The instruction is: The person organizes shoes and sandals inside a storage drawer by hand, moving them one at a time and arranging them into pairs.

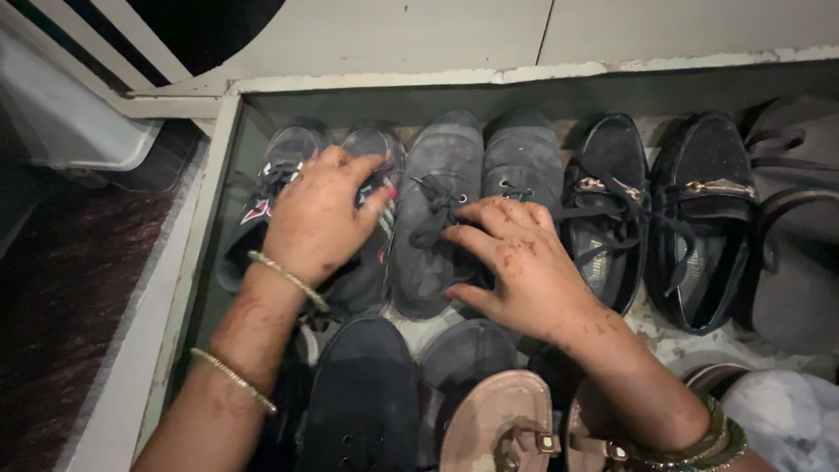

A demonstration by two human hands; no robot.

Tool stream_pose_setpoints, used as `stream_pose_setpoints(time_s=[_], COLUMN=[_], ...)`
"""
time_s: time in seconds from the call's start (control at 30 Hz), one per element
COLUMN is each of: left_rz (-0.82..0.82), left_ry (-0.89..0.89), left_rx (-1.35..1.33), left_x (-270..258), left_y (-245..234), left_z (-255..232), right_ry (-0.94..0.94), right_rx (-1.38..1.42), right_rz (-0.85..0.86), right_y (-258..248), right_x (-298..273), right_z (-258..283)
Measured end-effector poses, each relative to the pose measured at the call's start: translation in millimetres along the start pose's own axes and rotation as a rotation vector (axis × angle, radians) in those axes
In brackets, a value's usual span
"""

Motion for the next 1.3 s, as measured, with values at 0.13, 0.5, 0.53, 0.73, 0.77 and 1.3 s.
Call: stream_pose_setpoints(time_s=[0.13, 0.5, 0.53, 0.73, 0.77, 1.3], left_rz=[0.369, 0.638, 0.645, 0.394, 0.33, 0.036], left_ry=[0.027, -0.108, -0.104, 0.008, 0.001, 0.18], left_rx=[-0.085, -0.211, -0.184, 0.031, 0.095, 0.166], left_x=[-9, -31, -30, -14, -11, -3], left_y=[16, 12, 12, 13, 8, -8], left_z=[3, 36, 37, 22, 22, 1], right_ry=[-0.004, 0.006, 0.007, 0.011, 0.013, -0.007], right_rx=[-0.013, -0.002, -0.002, -0.013, -0.017, -0.007], right_rz=[-0.002, 0.014, 0.014, 0.016, 0.016, -0.007], right_y=[1, 0, 0, 2, 2, 0], right_x=[-1, 0, 0, 0, 0, -1], right_z=[-1, 0, -1, 0, -1, 0])
Point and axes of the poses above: each hand's wrist, its own x-axis towards the middle knuckle, its own y-axis out of the palm, z = x × y, the point moved 10 cm from there along x, towards the middle knuckle, and after that the axes turned 11 degrees about y, right-handed, at the moved point
